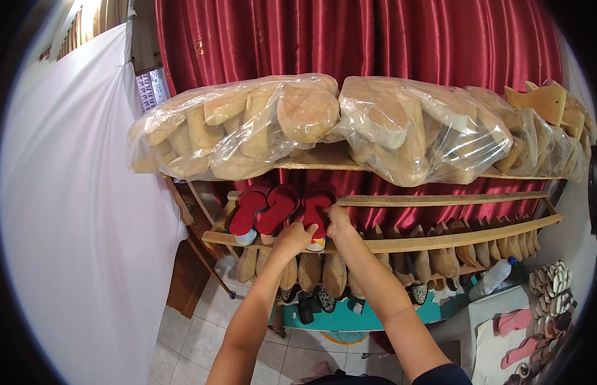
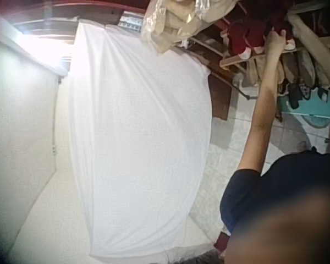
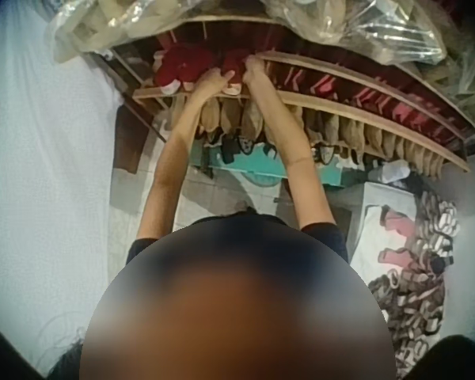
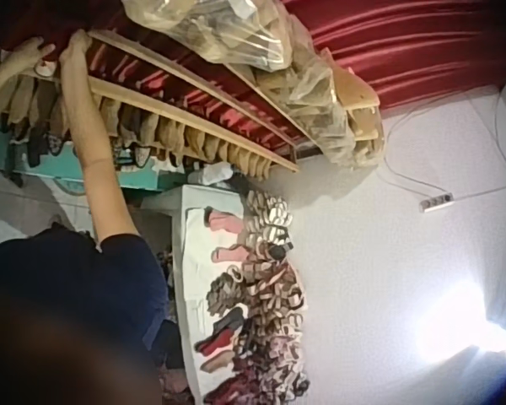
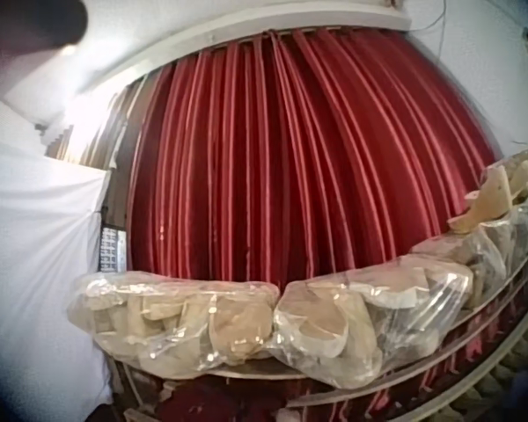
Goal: Assembling shoe components by fitting uppers to soles using lasts and applying adhesive.
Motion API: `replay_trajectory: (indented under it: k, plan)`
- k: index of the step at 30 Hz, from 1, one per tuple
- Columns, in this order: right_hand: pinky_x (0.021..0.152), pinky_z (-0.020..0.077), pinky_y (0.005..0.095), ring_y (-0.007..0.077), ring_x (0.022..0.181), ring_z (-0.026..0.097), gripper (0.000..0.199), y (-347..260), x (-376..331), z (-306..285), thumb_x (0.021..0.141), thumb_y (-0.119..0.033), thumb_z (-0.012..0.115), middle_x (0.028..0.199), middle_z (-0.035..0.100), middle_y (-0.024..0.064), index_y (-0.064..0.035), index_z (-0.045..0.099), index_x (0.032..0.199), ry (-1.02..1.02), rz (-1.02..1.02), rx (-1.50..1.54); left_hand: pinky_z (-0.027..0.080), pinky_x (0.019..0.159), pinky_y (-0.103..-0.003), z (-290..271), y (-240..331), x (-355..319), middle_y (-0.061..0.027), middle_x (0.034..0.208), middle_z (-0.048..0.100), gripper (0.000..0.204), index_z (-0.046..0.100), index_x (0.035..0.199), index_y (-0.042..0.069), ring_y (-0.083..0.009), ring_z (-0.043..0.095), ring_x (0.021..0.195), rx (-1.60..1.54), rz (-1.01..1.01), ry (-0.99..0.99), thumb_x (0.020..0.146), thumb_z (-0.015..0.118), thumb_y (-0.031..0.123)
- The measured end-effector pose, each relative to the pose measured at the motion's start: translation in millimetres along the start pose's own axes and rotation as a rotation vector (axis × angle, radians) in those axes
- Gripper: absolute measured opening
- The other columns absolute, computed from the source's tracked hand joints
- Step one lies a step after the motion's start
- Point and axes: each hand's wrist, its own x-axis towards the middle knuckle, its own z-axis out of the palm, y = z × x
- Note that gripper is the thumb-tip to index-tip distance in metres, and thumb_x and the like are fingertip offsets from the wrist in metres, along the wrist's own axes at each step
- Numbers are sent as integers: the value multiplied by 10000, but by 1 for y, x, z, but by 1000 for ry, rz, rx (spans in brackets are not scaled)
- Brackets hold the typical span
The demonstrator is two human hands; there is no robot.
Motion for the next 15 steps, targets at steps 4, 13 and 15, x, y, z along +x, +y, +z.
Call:
replay_trajectory:
  k: [4, 13, 15]
  plan:
    - [588, 472, 390, 252, 685, 547, 160, 7, 2, 2, 729, 54, 431, 815, 519, 161, 72, 475, 881, -4, -66, 11, 438, 737, -379, 1, -4, -14, -289, 869, 554, 579, 452, 1091, -92, -345, 554, 893, -61, 23, 94, 797, 488, 405]
    - [609, 459, 399, 238, 729, 532, 157, 16, 6, -10, 738, 49, 439, 807, 512, 140, 51, 484, 889, -76, -129, 25, 448, 653, -389, 42, -11, -48, -250, 798, 550, 741, 306, 1227, -75, -365, 562, 727, -48, 284, 483, 670, 676, 243]
    - [607, 454, 384, 226, 724, 526, 164, 15, 0, -8, 750, 28, 454, 827, 515, 141, 49, 486, 909, -79, -114, -49, 444, 661, -387, 41, -8, -51, -256, 832, 546, 722, 305, 1226, -77, -360, 555, 759, -109, 223, 435, 684, 662, 239]
